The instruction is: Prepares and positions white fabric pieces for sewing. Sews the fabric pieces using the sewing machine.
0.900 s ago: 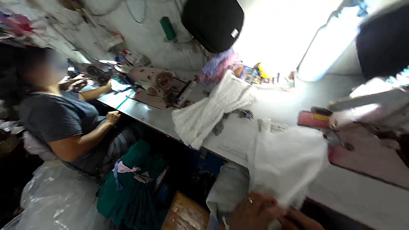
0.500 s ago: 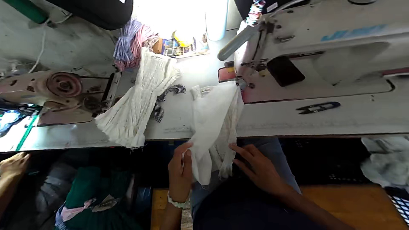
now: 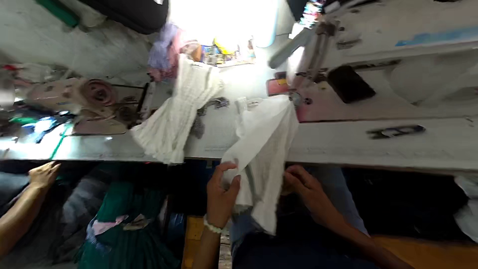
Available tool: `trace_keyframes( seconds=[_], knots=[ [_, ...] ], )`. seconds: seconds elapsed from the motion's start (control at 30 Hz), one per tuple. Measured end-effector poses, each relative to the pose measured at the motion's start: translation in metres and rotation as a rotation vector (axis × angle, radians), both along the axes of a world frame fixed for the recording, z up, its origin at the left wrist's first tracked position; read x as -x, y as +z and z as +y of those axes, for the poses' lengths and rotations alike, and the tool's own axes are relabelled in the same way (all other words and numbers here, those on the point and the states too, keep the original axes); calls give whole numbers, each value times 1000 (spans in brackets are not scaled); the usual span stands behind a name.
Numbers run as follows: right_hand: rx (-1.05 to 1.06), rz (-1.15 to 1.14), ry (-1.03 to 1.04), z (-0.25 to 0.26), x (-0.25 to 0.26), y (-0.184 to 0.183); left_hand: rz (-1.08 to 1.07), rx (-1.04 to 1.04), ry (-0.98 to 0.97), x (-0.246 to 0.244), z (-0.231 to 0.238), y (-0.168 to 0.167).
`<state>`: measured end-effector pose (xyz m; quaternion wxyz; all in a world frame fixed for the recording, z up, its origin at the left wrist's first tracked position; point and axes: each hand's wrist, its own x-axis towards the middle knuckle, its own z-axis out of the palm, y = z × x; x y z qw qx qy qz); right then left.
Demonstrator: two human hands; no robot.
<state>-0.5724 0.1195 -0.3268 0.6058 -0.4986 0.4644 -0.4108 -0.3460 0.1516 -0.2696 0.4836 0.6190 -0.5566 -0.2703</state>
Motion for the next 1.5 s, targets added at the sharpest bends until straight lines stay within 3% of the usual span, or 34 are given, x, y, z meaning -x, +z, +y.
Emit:
trace_keyframes(
  seconds=[0.13,0.23,0.3,0.43,0.5,0.7,0.83,0.97,1.1,1.17,1.3,1.37,1.5],
  knots=[
    [-260,-100,-75,-9,-12,-16,-389,-32,78,-2,-9,-7],
    [-319,-197,-39,-12,-16,-14,-625,260,162,26,5,-28],
    [-300,-196,-1,-13,-17,-11,-622,374,14,44,17,-41],
    [-388,-304,-20,-12,-29,-2,-550,228,-180,53,21,-66],
    [-443,-330,-28,-15,-35,1,-525,254,-177,46,17,-59],
    [-297,-194,-53,-16,-27,-12,-383,193,-171,20,5,-10],
    [-276,-241,-84,-13,-14,-1,-512,288,-55,2,-15,8],
    [-401,-284,54,-15,-6,9,-662,369,44,14,-36,18],
    [-522,-487,186,-16,-6,6,-845,337,-28,39,-64,-30],
    [-518,-542,224,-20,-5,-5,-826,296,-88,36,-74,-47],
    [-308,-276,210,-21,-2,-14,-739,135,-175,8,-80,-30],
    [-299,-370,203,-21,-4,-16,-592,67,-217,-9,-81,-25],
    [-517,-648,172,-25,-32,-12,-325,-44,-207,-27,-82,-18]
  ],
)
